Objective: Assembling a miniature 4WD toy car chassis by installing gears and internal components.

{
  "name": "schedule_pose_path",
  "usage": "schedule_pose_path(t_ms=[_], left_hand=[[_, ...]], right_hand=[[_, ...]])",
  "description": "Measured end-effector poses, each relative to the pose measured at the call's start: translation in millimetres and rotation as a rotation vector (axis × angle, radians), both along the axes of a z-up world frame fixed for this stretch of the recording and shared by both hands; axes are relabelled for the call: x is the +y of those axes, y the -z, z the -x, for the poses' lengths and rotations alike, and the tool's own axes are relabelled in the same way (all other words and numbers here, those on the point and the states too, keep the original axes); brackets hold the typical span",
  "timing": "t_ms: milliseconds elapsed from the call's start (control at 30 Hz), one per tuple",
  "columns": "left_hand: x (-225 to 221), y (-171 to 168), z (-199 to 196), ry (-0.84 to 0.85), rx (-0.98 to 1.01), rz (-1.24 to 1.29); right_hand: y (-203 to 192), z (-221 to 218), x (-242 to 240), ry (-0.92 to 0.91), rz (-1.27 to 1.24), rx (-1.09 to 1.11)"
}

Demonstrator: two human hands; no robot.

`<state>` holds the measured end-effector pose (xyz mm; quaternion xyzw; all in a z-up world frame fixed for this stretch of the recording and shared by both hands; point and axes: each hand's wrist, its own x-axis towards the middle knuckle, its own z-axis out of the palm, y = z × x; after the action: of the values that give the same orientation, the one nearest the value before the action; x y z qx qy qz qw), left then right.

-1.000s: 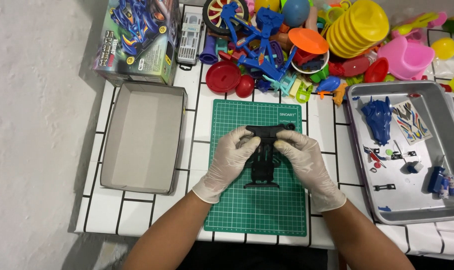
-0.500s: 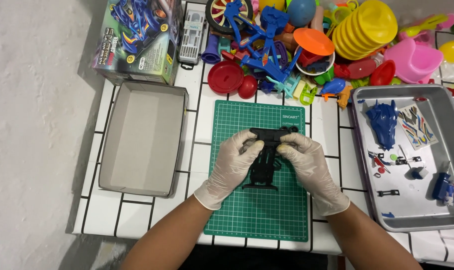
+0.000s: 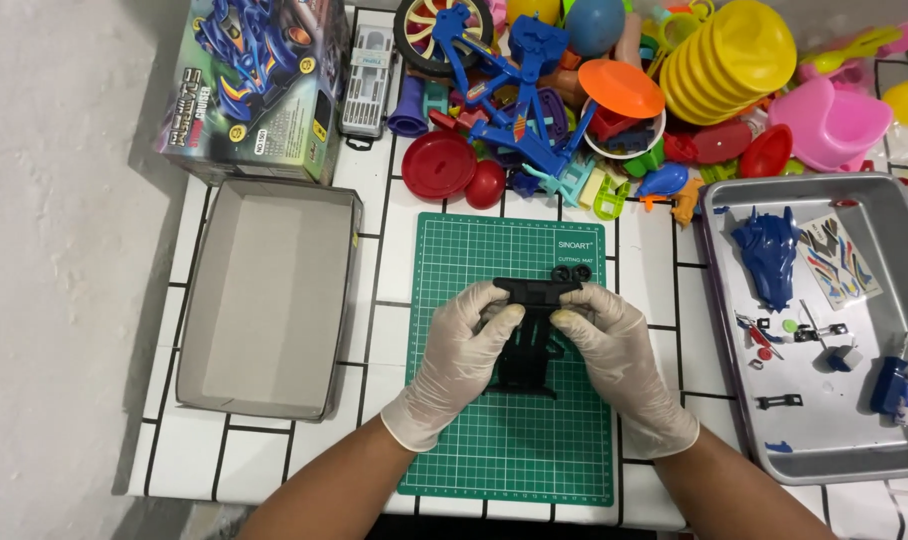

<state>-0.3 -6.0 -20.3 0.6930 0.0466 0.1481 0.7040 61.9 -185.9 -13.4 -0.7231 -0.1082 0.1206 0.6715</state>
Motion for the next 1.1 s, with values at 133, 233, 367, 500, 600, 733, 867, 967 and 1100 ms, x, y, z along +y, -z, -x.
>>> schedule_pose_path(t_ms=[133,233,367,500,600,733,867,967,1100], left_hand=[[-2,-16,0,-0.038,-0.064,-0.037],[-4,-47,4,-0.043,-0.085,-0.023],[-5,-29,4,-0.053,-0.065,0.004],[-1,-29,2,-0.089,-0.190,-0.090],[-5,-32,5,-0.113,-0.237,-0.124],[-8,-47,8,-0.109,-0.261,-0.105],[-10,-52,8,-0.114,-0.344,-0.134],[-12,-57,10,-0.120,-0.396,-0.138],[-15,-54,11,-0.127,-0.446,-0.113]], right_hand=[[10,1,-3,-0.021,-0.073,-0.099],[12,2,-5,-0.015,-0.082,-0.167],[7,4,-3,-0.008,-0.066,-0.232],[8,8,-2,-0.005,-0.121,-0.286],[3,11,-1,-0.012,-0.135,-0.317],[-11,13,4,-0.013,-0.149,-0.345],[-5,12,-2,-0.027,-0.138,-0.448],[-4,14,-3,-0.022,-0.119,-0.534],[-5,15,-5,-0.009,-0.140,-0.622]])
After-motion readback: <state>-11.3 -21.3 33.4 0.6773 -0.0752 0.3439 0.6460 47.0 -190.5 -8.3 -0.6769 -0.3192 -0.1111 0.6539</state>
